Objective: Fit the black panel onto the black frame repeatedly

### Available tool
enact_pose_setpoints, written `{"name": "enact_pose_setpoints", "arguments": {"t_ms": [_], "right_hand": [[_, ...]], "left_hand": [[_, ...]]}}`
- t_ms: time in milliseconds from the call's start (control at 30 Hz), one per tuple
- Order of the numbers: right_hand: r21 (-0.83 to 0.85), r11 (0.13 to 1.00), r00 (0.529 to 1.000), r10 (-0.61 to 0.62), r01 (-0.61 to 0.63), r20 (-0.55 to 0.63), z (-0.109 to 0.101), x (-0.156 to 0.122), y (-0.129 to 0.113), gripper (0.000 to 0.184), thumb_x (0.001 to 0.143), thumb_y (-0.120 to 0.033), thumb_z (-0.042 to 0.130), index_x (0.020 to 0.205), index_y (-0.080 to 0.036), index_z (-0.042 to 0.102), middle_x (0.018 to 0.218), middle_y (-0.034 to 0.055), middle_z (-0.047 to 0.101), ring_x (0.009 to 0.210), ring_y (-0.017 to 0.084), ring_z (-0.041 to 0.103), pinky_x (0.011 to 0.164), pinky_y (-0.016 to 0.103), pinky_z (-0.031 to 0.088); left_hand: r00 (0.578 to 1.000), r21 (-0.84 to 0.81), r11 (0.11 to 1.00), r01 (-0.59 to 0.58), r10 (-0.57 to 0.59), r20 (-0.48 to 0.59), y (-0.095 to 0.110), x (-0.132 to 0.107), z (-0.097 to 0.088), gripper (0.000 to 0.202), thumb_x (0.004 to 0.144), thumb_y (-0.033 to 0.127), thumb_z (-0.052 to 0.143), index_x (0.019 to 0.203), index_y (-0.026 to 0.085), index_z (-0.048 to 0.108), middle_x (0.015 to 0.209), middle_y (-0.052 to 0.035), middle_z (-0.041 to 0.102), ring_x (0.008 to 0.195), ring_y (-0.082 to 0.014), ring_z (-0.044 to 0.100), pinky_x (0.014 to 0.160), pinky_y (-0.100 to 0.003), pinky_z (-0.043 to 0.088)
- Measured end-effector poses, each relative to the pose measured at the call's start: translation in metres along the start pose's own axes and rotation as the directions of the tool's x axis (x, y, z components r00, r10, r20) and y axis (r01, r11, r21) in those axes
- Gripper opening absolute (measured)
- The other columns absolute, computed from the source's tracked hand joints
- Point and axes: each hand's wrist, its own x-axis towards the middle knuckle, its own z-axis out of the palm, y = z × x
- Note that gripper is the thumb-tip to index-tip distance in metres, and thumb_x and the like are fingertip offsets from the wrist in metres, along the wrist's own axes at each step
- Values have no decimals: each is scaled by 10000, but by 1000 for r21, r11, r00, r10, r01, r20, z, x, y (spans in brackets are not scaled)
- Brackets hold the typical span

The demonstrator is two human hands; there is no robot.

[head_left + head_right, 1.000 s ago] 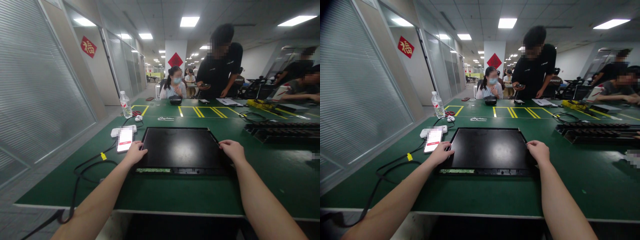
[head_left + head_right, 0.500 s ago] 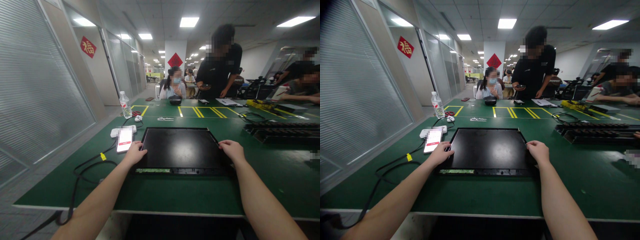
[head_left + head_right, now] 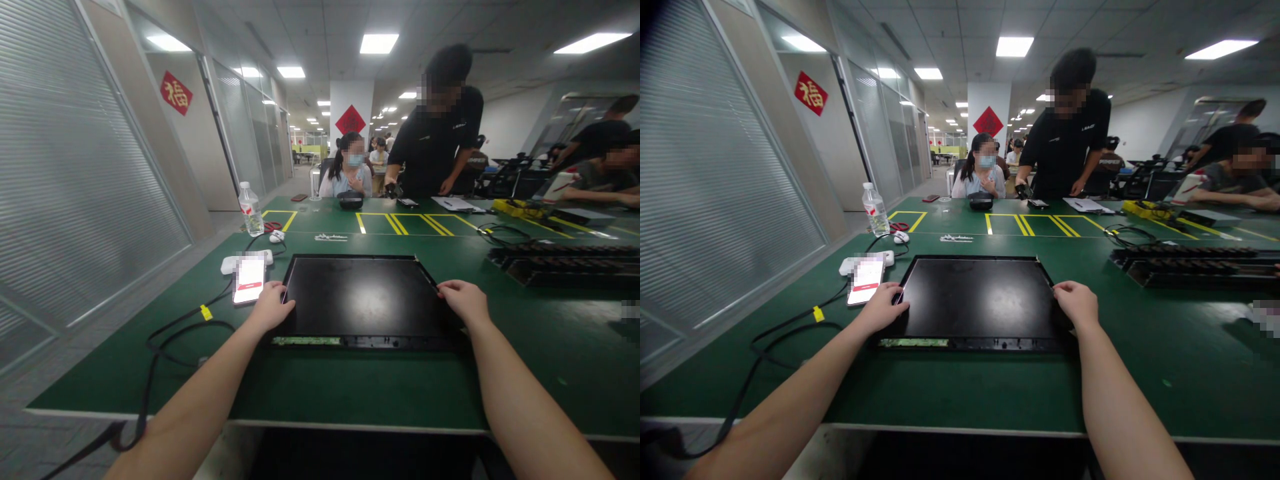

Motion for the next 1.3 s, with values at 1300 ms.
{"name": "enact_pose_setpoints", "arguments": {"t_ms": [1300], "right_hand": [[-30, 999, 1000, -17, 17, 8, 3, 2, 4, 220, 707, -271, 625, 826, -256, 810, 840, 41, 778, 813, 234, 674, 685, 323, 459]], "left_hand": [[998, 204, 977, -66, 61, 30, -3, 5, -16, 309, 830, 70, 485, 898, 133, 780, 1006, -181, 759, 1072, -314, 700, 935, -353, 527]]}}
